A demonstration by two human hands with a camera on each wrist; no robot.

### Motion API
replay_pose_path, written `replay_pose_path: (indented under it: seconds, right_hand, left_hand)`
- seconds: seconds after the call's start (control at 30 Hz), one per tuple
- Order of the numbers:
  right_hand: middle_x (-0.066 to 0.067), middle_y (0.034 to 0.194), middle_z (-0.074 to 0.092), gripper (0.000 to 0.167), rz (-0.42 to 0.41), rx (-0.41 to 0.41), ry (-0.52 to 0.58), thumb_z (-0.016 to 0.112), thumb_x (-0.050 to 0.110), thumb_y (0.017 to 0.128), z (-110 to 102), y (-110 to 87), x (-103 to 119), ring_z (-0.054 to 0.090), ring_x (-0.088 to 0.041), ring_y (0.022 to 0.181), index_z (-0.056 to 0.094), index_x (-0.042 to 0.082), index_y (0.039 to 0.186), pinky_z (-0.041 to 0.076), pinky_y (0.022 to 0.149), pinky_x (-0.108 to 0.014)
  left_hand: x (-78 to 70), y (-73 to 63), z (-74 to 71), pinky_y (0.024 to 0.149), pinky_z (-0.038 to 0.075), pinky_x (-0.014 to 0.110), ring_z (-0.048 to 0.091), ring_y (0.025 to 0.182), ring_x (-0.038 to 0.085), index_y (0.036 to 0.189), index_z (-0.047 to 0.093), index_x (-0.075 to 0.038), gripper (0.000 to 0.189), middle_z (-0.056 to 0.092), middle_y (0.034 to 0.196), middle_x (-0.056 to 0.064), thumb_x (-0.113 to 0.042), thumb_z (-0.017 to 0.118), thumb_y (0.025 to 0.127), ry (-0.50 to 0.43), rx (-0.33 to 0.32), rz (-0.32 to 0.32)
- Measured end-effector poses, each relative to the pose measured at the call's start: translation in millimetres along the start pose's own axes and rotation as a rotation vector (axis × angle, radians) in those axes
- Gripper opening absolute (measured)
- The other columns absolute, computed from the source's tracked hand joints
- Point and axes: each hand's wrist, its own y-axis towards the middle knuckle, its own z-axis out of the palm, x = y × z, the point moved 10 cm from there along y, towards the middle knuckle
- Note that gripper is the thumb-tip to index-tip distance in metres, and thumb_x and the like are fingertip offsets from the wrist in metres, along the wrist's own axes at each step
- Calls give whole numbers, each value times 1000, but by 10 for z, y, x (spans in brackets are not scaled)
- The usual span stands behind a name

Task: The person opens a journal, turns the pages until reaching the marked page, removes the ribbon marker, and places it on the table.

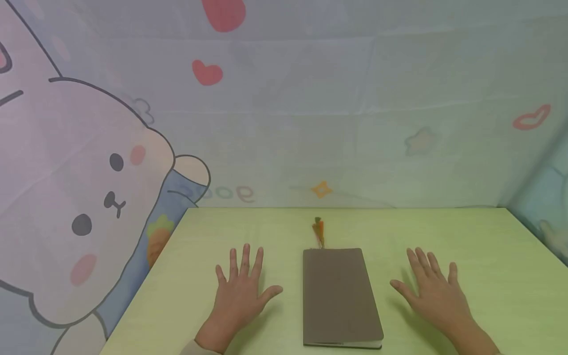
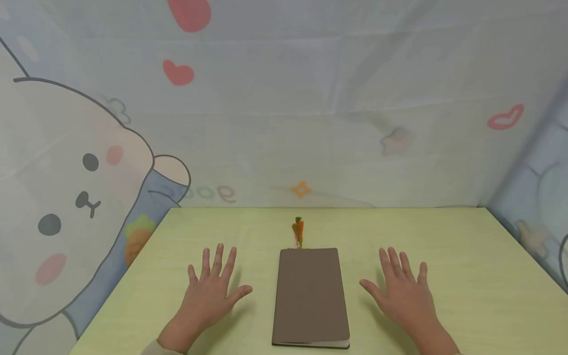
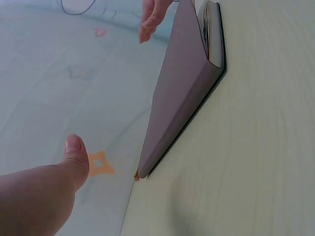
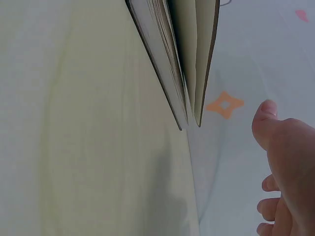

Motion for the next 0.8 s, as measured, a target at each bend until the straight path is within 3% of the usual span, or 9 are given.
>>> replay_pose_path:
  seconds: [0.17, 0.43, 0.6, 0.8]
  right_hand:
    - [-27, 145, 27, 80, -5, -6, 37, 46, 54, 92, -1, 20, 50, 21, -45, 133, 22, -1, 146, -2, 103, -66]
    - [-28, 144, 29, 77, 19, 74, 143, 44, 52, 94, 109, 37, 142, 24, -47, 131, 24, -2, 145, 3, 102, -67]
    - [-26, 143, 32, 74, 5, 84, 185, 45, 49, 94, 163, 46, 229, 27, -46, 130, 28, -3, 143, 9, 102, -65]
    - [-22, 143, 35, 70, -8, 98, 230, 45, 48, 95, 222, 42, 349, 28, -42, 131, 32, -3, 142, 17, 103, -62]
  left_hand:
    - [-38, 6, -14, 98, 15, 71, 3, 138, 41, 149, 21, -16, 87, 11, 154, 14, -70, 40, 84, -3, -7, 10]
    - [-69, -2, -23, 98, 17, 70, 6, 138, 42, 149, 22, -16, 87, 13, 153, 14, -72, 35, 84, 14, -25, 17]
    - [-73, 0, -8, 99, 18, 69, 6, 138, 41, 149, 21, -15, 88, 13, 153, 15, -72, 35, 84, 20, -27, 19]
    - [-123, 2, 13, 100, 18, 68, 7, 138, 40, 149, 20, -13, 86, 12, 153, 16, -69, 39, 86, -27, -13, 29]
